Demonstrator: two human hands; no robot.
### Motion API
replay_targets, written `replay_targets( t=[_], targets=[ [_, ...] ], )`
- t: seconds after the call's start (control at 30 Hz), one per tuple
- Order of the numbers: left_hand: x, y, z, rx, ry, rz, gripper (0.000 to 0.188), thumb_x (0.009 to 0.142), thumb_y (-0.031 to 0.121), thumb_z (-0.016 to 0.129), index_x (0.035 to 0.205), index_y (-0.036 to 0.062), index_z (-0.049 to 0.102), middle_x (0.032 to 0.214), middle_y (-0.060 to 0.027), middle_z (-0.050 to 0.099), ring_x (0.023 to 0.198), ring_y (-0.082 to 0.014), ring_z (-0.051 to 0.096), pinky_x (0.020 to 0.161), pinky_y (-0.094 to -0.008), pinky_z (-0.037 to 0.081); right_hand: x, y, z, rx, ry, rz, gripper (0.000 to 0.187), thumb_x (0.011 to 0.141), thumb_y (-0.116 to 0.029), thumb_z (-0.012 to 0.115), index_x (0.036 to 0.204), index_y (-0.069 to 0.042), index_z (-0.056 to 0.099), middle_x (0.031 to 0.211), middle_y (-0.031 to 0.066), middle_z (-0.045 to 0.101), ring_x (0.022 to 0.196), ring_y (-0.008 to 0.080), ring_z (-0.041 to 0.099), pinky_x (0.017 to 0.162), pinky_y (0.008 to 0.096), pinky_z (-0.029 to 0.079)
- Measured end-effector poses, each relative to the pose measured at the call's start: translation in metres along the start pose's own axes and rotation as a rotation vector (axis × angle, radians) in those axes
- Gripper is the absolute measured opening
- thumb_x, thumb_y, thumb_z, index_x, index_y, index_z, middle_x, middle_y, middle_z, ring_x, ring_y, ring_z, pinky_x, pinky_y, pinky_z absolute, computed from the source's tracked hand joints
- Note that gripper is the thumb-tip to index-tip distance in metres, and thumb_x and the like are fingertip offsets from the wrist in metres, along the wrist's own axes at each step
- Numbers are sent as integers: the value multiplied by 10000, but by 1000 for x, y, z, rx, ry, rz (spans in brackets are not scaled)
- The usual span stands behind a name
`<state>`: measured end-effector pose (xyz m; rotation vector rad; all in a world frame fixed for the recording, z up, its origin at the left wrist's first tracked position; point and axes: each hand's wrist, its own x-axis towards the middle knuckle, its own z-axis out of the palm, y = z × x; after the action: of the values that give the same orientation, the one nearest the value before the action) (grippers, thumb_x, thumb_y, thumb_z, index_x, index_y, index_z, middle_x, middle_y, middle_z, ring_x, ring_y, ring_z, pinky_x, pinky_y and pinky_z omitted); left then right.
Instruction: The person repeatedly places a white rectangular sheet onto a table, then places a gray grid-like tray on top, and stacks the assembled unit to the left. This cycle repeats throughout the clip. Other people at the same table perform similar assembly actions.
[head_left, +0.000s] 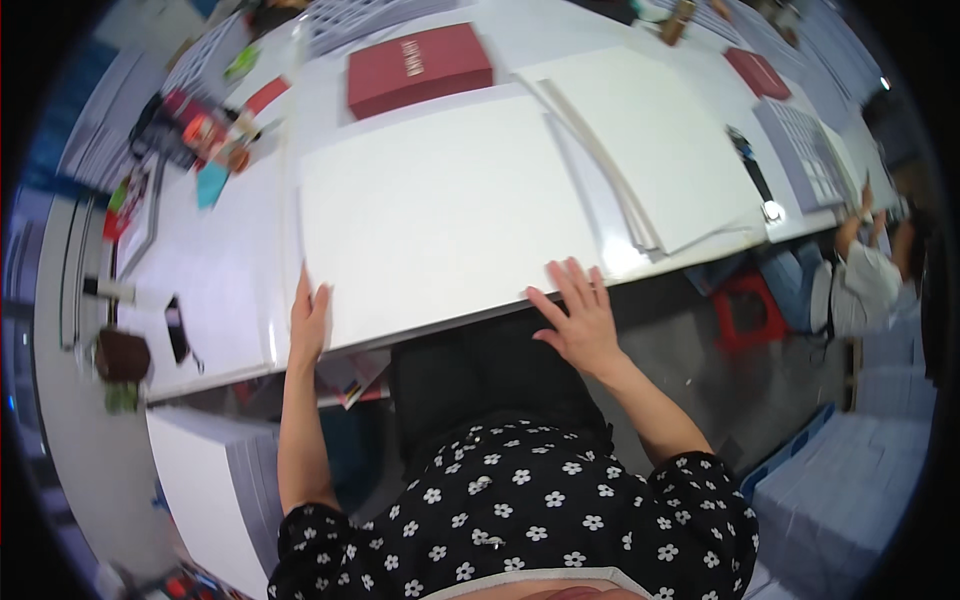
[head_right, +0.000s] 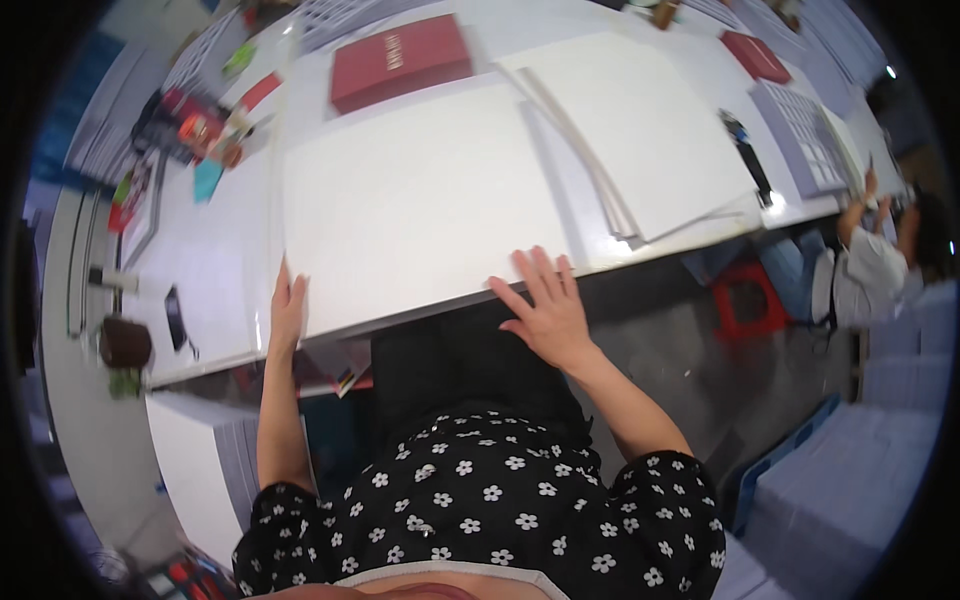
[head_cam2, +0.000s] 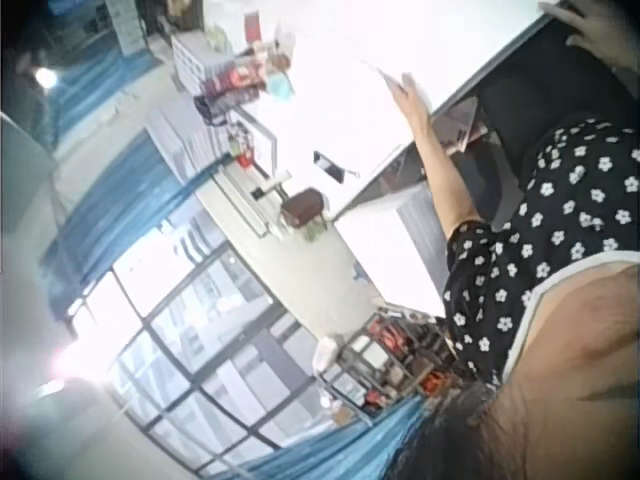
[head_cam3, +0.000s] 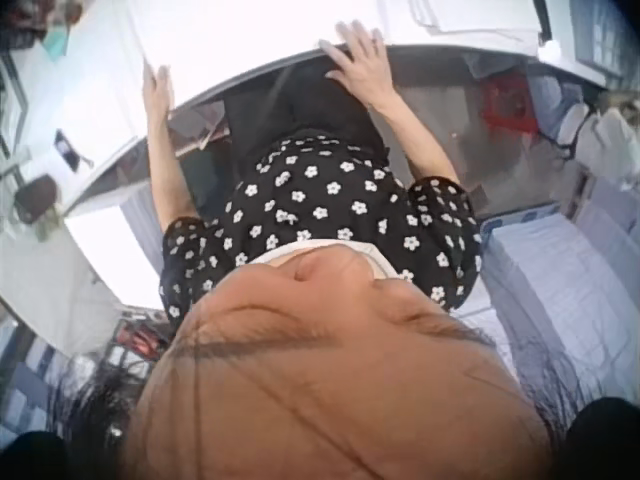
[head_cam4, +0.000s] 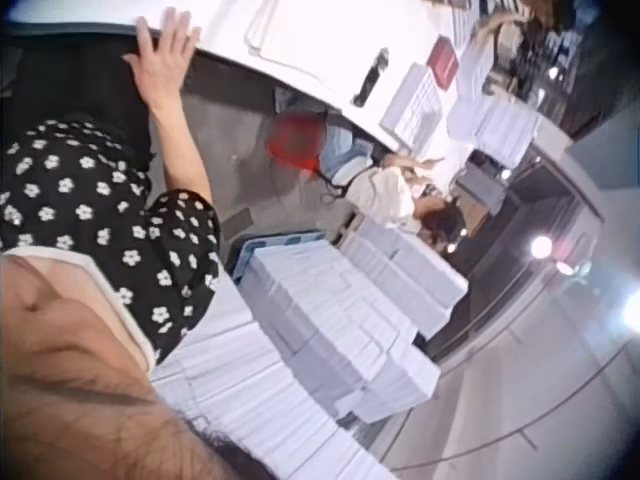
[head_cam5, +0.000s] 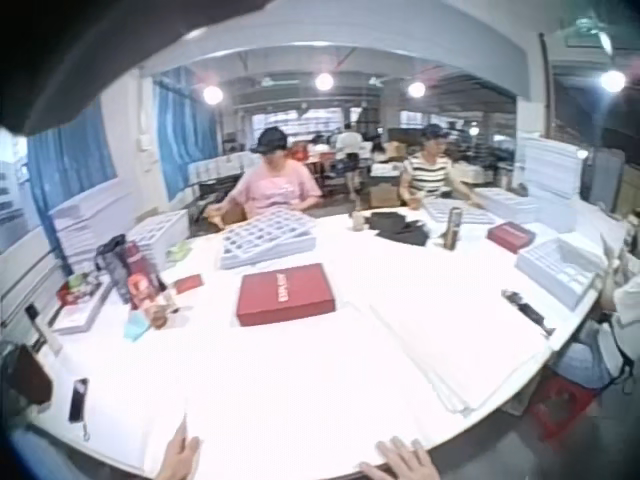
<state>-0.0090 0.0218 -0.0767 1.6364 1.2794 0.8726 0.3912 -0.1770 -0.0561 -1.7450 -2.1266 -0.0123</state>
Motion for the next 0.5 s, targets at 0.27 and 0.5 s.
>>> replay_targets(
  t=[0.27,0.5],
  targets=[
    [2,5,-4,346,-27,51,615,1036,200,463,1554,-26,222,1569,-222,349,1449,-298,353,1170,-340,272,10,33,-5,110,261,320,605,906,-412,657,1392,-79,520,1458,188,450,1330,381,441,1101,538,307],
    [-2,22,-6,517,-95,-17,626,1060,252,400,1547,-65,166,1584,-277,271,1481,-350,281,1197,-360,235,67,88,11,348,138,341,594,934,-444,614,1390,-76,522,1409,261,490,1249,429,507,1018,532,402]
  ],
)
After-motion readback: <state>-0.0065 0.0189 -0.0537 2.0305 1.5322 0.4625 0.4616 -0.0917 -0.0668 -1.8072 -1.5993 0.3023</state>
